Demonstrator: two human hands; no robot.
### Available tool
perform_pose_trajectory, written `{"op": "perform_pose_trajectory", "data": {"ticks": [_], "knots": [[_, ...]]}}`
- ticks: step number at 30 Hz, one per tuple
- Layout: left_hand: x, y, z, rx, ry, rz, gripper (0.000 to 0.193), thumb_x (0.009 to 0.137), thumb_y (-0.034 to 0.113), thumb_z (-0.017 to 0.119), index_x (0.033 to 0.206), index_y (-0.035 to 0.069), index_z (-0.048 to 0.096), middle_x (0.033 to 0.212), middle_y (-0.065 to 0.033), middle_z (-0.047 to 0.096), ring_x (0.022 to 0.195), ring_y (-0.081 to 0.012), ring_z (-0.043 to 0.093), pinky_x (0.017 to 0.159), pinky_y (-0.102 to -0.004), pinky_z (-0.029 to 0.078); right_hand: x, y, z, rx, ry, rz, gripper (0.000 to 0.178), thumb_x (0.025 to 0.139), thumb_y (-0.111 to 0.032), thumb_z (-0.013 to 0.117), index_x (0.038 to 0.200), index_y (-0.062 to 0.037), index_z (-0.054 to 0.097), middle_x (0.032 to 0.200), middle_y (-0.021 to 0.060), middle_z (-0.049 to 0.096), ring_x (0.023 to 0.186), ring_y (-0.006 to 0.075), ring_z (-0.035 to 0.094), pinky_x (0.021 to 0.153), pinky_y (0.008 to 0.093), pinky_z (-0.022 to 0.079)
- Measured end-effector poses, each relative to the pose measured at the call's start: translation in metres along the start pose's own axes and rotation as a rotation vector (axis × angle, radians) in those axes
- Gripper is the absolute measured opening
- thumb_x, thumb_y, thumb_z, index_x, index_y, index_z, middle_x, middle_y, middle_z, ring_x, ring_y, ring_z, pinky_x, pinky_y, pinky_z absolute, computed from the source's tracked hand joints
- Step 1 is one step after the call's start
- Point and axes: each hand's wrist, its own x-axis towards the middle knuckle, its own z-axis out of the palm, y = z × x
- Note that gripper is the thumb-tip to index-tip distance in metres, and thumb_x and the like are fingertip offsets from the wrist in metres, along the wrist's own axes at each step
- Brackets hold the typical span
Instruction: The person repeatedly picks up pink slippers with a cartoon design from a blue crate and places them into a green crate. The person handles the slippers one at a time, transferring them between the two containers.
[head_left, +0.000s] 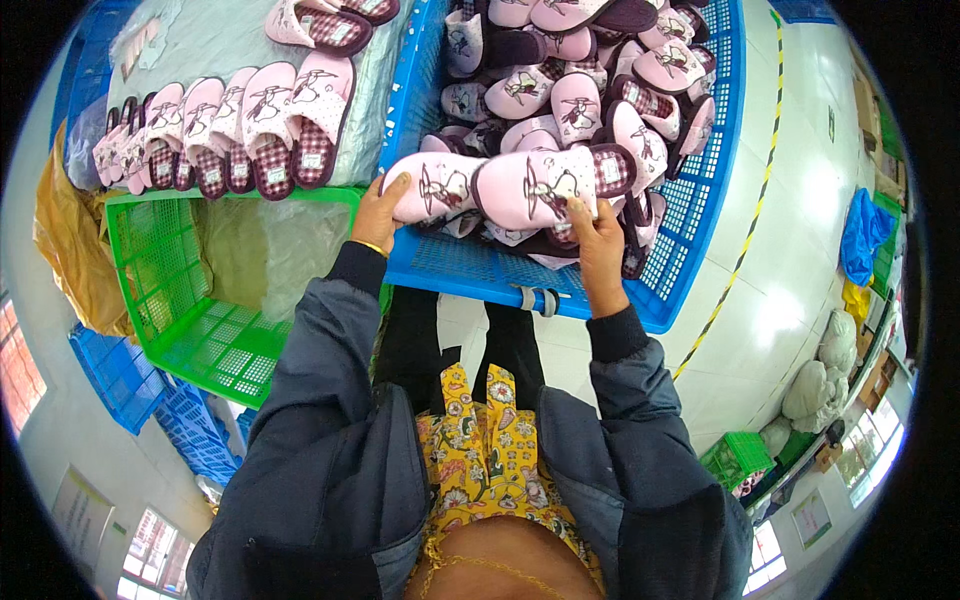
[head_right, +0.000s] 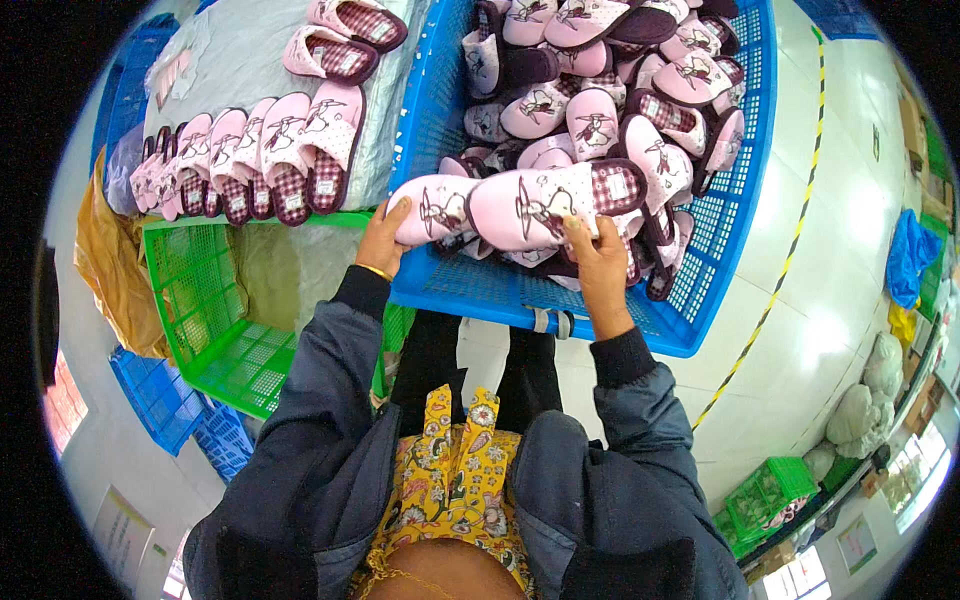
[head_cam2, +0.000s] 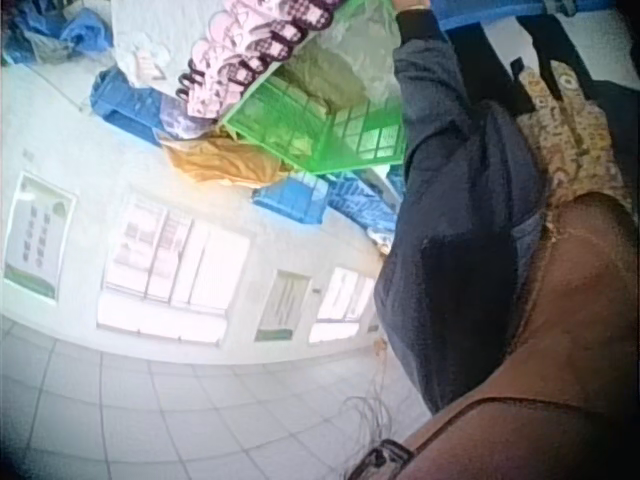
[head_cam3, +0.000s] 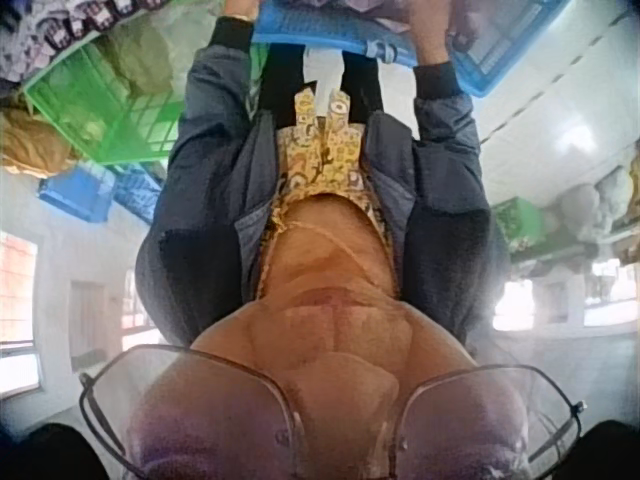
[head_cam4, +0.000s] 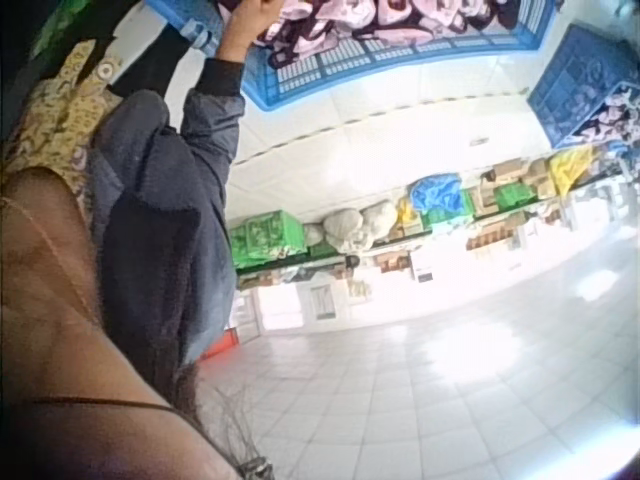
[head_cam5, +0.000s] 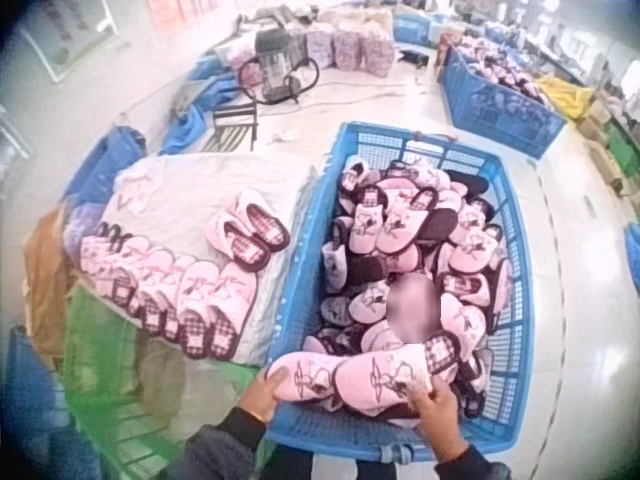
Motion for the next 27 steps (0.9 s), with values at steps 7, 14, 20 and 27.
{"op": "perform_pose_trajectory", "data": {"ticks": [7, 14, 20, 27], "knots": [[0.003, -0.009, 0.011, -0.140, -0.013, -0.058, 0.055, 0.094, 0.043, 0.060, 0.134, 0.007, 0.047, 0.124, -0.0109, 0.061, 0.110, -0.0267, 0.062, 0.092, -0.0457, 0.051, -0.033, 0.031, 0.000, -0.160, -0.170, 0.059, 0.018, 0.087, -0.017, 0.074, 0.086, -0.0023, 0.064, 0.073, -0.0047, 0.055, 0.065, 0.0034, 0.046, 0.055, 0.0212, 0.039], [0.002, -0.032, 0.024, -0.349, -0.192, -0.102, 0.059, 0.096, 0.043, 0.057, 0.139, 0.004, 0.044, 0.136, -0.0128, 0.054, 0.123, -0.0273, 0.054, 0.106, -0.0450, 0.042, -0.034, 0.062, 0.040, -0.217, -0.083, 0.040, 0.028, 0.087, -0.025, 0.073, 0.084, -0.0005, 0.060, 0.068, 0.0057, 0.061, 0.061, 0.0098, 0.056, 0.056, 0.0274, 0.045], [-0.003, -0.028, 0.018, -0.359, -0.208, -0.137, 0.059, 0.097, 0.042, 0.055, 0.140, 0.004, 0.042, 0.138, -0.0135, 0.053, 0.125, -0.0283, 0.052, 0.107, -0.0460, 0.041, -0.020, 0.032, 0.040, -1.070, -0.159, -0.362, 0.036, 0.084, -0.041, 0.068, 0.073, -0.0069, 0.064, 0.072, 0.0115, 0.061, 0.070, 0.0320, 0.062, 0.059, 0.0459, 0.046], [-0.008, -0.020, 0.018, -0.451, -0.252, -0.106, 0.064, 0.097, 0.045, 0.054, 0.143, 0.003, 0.038, 0.140, -0.0145, 0.050, 0.128, -0.0300, 0.049, 0.108, -0.0469, 0.040, -0.015, 0.004, 0.049, -1.060, -0.109, -0.814, 0.026, 0.075, -0.034, 0.075, 0.068, -0.0101, 0.065, 0.095, 0.0031, 0.061, 0.090, 0.0262, 0.056, 0.076, 0.0413, 0.040]]}}
